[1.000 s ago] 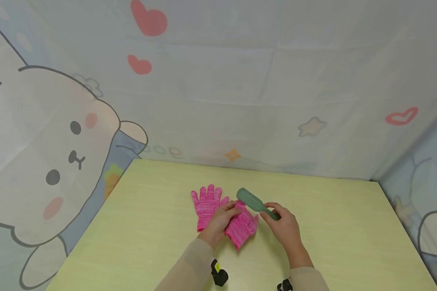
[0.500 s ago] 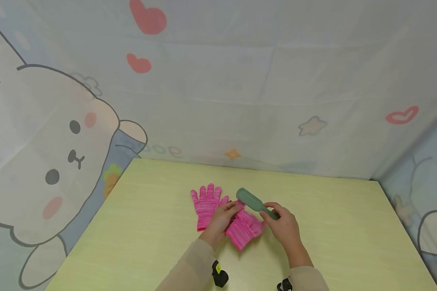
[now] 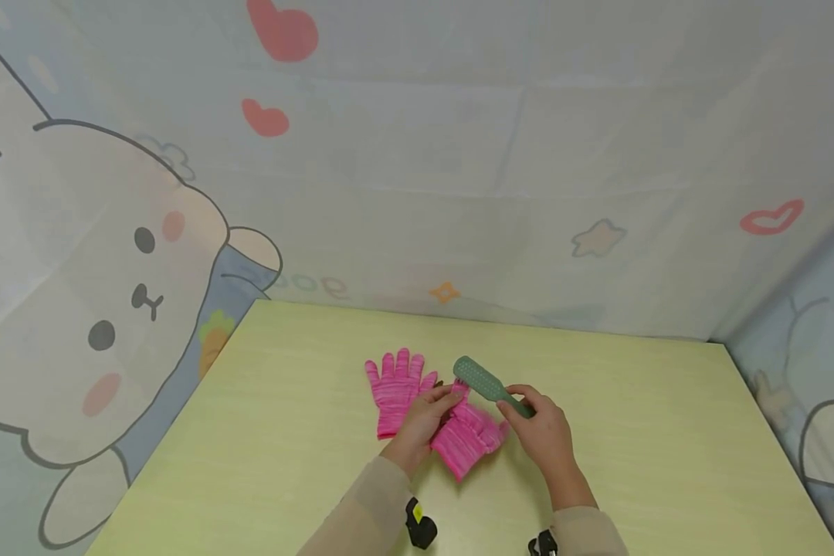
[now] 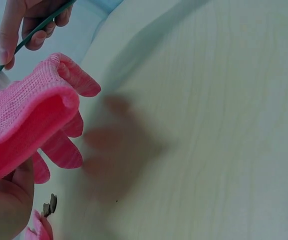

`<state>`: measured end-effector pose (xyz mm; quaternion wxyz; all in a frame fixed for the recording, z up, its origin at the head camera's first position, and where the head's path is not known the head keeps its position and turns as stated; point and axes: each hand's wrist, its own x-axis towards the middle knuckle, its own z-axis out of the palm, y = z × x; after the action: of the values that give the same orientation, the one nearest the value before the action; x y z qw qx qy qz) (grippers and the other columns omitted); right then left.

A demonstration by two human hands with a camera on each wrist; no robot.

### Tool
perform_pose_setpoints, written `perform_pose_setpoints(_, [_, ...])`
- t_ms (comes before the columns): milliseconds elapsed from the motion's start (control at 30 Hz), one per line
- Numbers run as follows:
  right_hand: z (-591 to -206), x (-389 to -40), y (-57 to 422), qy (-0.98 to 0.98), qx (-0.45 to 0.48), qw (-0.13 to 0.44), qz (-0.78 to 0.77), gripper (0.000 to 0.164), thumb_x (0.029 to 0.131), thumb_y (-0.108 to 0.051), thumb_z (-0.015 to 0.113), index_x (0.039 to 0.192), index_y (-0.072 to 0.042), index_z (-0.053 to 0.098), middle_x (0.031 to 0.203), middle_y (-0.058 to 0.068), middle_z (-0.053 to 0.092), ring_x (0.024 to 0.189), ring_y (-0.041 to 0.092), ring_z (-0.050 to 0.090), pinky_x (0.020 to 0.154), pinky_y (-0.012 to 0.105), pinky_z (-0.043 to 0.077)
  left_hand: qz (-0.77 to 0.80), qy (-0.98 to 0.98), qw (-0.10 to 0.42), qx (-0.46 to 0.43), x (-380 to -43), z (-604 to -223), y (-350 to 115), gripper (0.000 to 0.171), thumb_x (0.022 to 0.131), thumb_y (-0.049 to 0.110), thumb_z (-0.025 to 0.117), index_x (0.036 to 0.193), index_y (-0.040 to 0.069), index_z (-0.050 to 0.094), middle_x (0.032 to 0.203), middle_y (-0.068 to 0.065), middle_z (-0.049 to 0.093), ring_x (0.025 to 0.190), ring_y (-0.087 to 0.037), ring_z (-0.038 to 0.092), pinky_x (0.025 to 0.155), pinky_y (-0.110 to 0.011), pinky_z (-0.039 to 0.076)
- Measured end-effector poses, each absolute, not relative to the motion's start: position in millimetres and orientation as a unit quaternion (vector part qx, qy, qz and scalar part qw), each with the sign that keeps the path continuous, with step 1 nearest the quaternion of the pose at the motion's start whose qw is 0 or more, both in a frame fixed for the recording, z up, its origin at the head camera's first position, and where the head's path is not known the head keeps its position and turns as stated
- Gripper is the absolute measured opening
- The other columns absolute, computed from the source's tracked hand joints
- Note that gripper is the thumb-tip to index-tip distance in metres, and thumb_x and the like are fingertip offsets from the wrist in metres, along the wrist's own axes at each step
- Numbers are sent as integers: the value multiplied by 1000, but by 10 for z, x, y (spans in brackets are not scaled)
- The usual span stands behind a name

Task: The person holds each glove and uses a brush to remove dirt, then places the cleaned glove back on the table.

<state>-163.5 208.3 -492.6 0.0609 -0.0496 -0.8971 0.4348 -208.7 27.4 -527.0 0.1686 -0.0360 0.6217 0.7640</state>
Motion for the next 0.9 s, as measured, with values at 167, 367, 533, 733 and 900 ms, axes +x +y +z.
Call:
perform_pose_setpoints(167, [-4922, -1637, 2085, -899, -53, 63, 429, 40, 86, -42, 62, 115, -15, 61, 87, 7, 55, 71, 19, 47, 60, 28, 41, 755, 632, 167, -53, -2075, -5267, 271, 36, 82, 27, 68, 111, 7, 65, 129, -14, 50, 95, -15, 52, 81, -26, 46])
perform_pose_setpoints(367, [-4917, -1635, 2083, -899, -54, 62, 430, 41, 86, -43, 62, 115, -14, 61, 88, 8, 55, 72, 19, 47, 60, 28, 41, 756, 627, 176, -67, -2064, -5250, 272, 35, 81, 27, 69, 110, 9, 66, 105, -5, 60, 82, -13, 55, 75, -25, 47])
perform_pose_setpoints(533, [-4922, -1642, 2084, -900, -57, 63, 428, 41, 86, -42, 62, 115, -14, 61, 88, 8, 55, 72, 19, 47, 61, 29, 41, 755, 626, 181, -67, -2062, -5243, 272, 35, 82, 26, 68, 112, 9, 65, 89, 0, 62, 78, -11, 55, 72, -23, 47])
perform_pose_setpoints(733, [-4915, -1642, 2082, -902, -59, 63, 423, 41, 86, -42, 62, 115, -13, 60, 88, 8, 55, 73, 20, 47, 61, 29, 41, 755, 624, 189, -73, -2054, -5245, 263, 38, 82, 26, 68, 115, 10, 63, 95, -1, 63, 83, -13, 55, 77, -25, 47])
perform_pose_setpoints(900, [-4919, -1645, 2076, -902, -61, 62, 422, 40, 86, -42, 62, 115, -14, 60, 89, 8, 56, 73, 20, 48, 61, 29, 41, 757, 620, 191, -77, -2058, -5255, 260, 39, 81, 26, 68, 117, 9, 62, 98, -1, 63, 86, -13, 56, 81, -28, 47])
